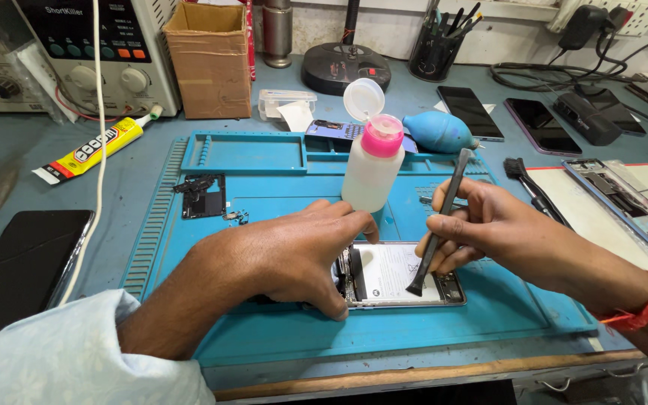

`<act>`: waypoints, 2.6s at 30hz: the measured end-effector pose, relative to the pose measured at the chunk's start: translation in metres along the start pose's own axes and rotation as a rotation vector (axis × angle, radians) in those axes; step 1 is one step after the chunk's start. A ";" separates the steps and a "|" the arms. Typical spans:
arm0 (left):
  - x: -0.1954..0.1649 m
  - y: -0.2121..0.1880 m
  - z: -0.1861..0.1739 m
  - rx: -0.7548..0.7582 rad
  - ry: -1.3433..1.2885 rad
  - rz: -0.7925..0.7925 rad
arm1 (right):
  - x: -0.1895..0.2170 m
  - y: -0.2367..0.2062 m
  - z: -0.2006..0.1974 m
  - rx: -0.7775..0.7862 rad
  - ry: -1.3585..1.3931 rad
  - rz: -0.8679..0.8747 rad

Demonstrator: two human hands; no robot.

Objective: The person pries the battery out of an opened smartphone on a blue repair mat, first lifting the battery edge with a metal pry tool, then dipping a black pry bar into a bottle of liquid and working it around the battery to loosen the adhesive, repeatedly reapplying liquid and prying along the battery edges.

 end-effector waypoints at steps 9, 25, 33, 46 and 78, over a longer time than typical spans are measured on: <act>0.000 0.000 0.000 0.010 0.008 -0.013 | 0.032 -0.026 0.025 0.086 -0.192 -0.234; -0.002 -0.002 0.001 0.004 0.023 0.012 | 0.054 -0.050 0.056 -0.099 -0.673 -0.235; 0.004 -0.003 0.002 0.009 0.032 0.004 | 0.069 -0.061 0.078 0.027 -0.546 -0.546; 0.004 -0.008 0.002 -0.029 0.012 0.040 | 0.030 -0.051 0.033 -0.045 -0.430 -0.387; 0.004 -0.006 0.002 -0.015 -0.025 -0.005 | 0.074 0.062 -0.066 -0.137 0.475 -0.214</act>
Point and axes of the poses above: each hand's wrist, its own y-axis towards the middle knuckle, its own z-axis out of the palm, x = y × z, the point moved 10 cm from there along y, towards the middle knuckle, and after that the axes turned 11 degrees about z, right-handed, at the moved point
